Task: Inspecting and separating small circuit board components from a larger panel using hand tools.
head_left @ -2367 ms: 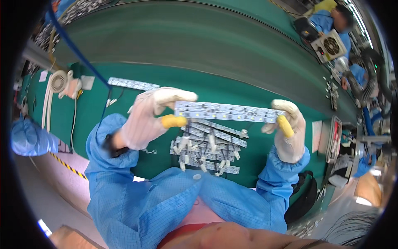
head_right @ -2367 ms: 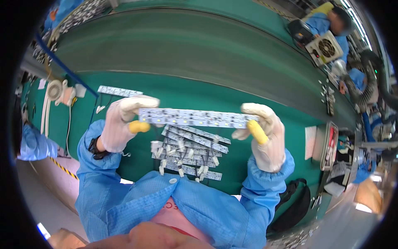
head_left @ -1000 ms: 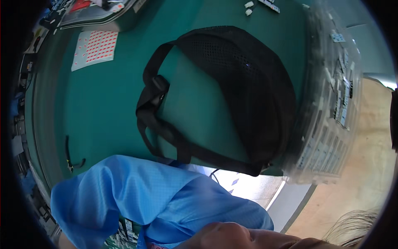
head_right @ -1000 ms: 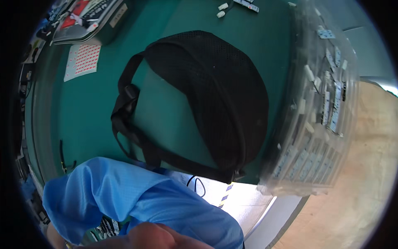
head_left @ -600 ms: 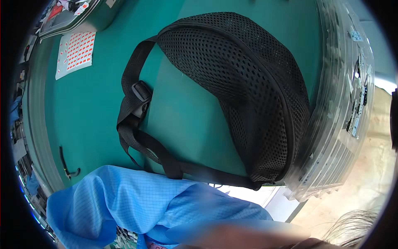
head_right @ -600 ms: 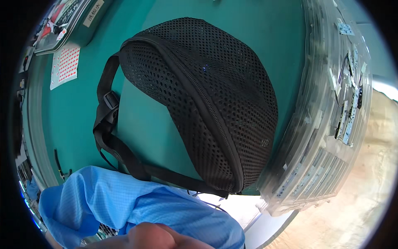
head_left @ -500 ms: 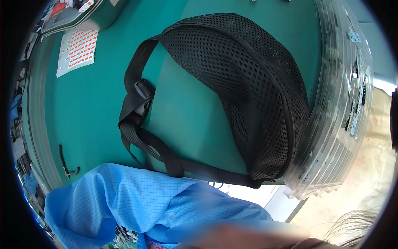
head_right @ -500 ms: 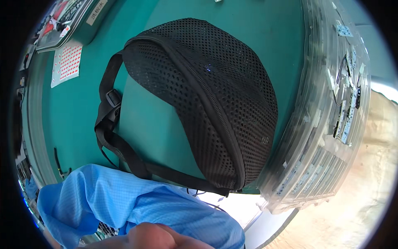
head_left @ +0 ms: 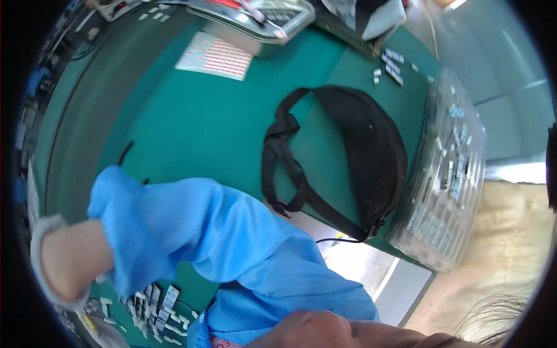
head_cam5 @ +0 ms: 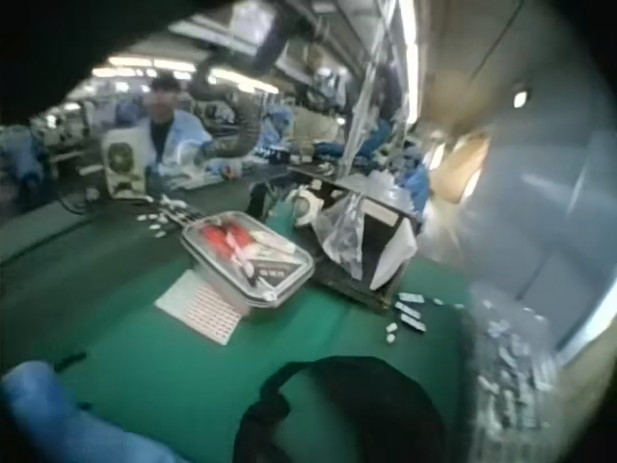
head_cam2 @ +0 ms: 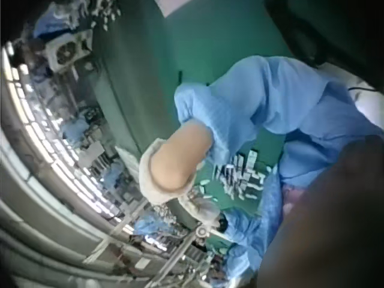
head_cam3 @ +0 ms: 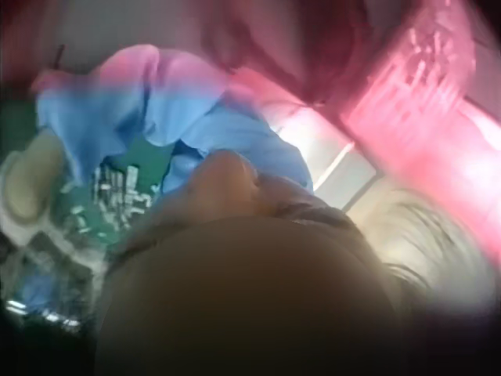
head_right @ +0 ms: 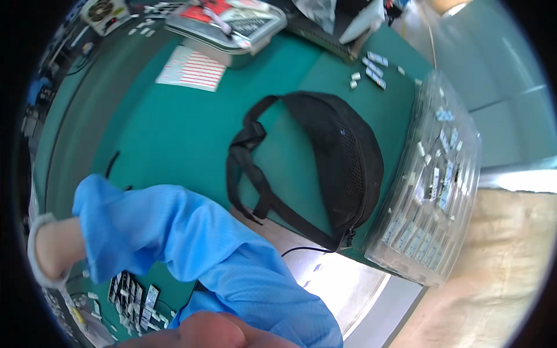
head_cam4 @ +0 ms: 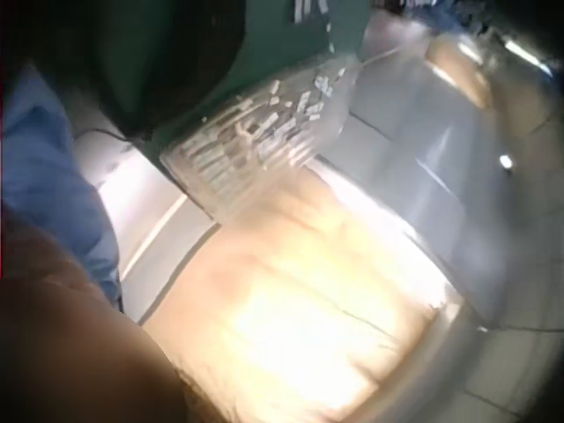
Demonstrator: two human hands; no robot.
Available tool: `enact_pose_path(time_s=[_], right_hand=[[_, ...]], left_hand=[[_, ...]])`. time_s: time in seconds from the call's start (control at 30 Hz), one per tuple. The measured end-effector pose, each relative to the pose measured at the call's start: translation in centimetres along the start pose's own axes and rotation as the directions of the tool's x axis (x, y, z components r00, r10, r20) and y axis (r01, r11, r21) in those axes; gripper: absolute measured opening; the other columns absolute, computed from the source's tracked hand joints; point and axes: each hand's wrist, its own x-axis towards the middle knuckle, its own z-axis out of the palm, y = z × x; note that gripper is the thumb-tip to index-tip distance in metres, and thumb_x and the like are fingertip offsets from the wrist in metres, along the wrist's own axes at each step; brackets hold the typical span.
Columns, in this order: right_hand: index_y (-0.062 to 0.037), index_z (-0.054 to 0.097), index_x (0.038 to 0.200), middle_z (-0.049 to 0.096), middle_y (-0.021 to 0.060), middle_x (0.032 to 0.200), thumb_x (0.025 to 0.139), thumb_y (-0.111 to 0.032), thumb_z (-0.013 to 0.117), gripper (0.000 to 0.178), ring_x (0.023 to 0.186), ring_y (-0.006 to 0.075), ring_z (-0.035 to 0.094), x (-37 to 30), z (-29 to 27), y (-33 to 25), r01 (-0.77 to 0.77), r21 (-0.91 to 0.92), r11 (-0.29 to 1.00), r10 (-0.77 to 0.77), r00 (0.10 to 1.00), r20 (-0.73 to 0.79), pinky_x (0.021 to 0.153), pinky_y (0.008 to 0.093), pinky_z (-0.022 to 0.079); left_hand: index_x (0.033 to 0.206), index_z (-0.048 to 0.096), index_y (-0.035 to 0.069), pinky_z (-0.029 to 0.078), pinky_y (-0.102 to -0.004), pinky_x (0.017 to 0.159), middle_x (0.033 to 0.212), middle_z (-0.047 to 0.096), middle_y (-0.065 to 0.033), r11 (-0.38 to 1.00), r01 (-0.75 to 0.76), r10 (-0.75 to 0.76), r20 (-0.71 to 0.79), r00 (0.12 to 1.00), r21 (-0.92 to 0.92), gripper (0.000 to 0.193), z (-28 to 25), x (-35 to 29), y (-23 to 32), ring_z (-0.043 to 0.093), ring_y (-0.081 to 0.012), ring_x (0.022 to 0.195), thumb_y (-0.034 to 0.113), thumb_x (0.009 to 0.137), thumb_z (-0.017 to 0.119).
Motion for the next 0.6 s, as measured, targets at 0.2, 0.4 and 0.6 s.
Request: enact_pose_path(time_s=[0.2, 0.4, 0.6], right_hand=[[-0.0088, 0.07, 0.075, 0.068, 0.0062, 0.074, 0.059, -0.014, 0.074, 0.017, 0.07, 0.025, 0.067, -0.1, -2.4, -3.7, 0.095, -0.243, 0.965, -0.105, 0.994, -0.029, 0.055, 0.0443, 0.053], [-0.0041, 0.065, 0.097, 0.068, 0.0128, 0.082, 0.074, -0.013, 0.07, 0.025, 0.078, 0.0252, 0.068, 5.2, 2.3, -3.5, 0.439, 0.219, 0.871, -0.314, 0.842, -0.439, 0.07, 0.0338, 0.054], [0.0016, 0.059, 0.115, 0.066, 0.0122, 0.099, 0.089, -0.011, 0.062, 0.03, 0.077, 0.0176, 0.067, 4.3, 5.8, -4.7, 0.155, 0.967, 0.203, 0.209, 0.958, -0.198, 0.07, 0.0267, 0.056]], left_hand=[[0.14, 0.031, -0.003, 0.038, -0.0287, 0.093, 0.117, 0.05, -0.0088, 0.865, 0.19, -0.219, -0.01, 0.976, -0.464, 0.052, -1.8, -4.2, -2.5, 0.049, -0.0144, 0.104, 0.02, 0.097, 0.048], [0.13, 0.042, -0.006, 0.042, -0.0265, 0.086, 0.099, 0.059, -0.0085, 0.871, 0.197, -0.326, -0.23, 0.917, -0.45, 0.048, -2.4, -5.0, -1.7, 0.056, -0.0133, 0.091, 0.025, 0.095, 0.05], [0.147, 0.019, 0.004, 0.031, -0.0504, 0.107, 0.149, 0.024, -0.022, 0.939, -0.256, 0.083, -0.569, 0.818, -0.231, 0.086, -6.6, -3.6, 1.4, 0.034, -0.0382, 0.133, 0.059, 0.086, 0.047]])
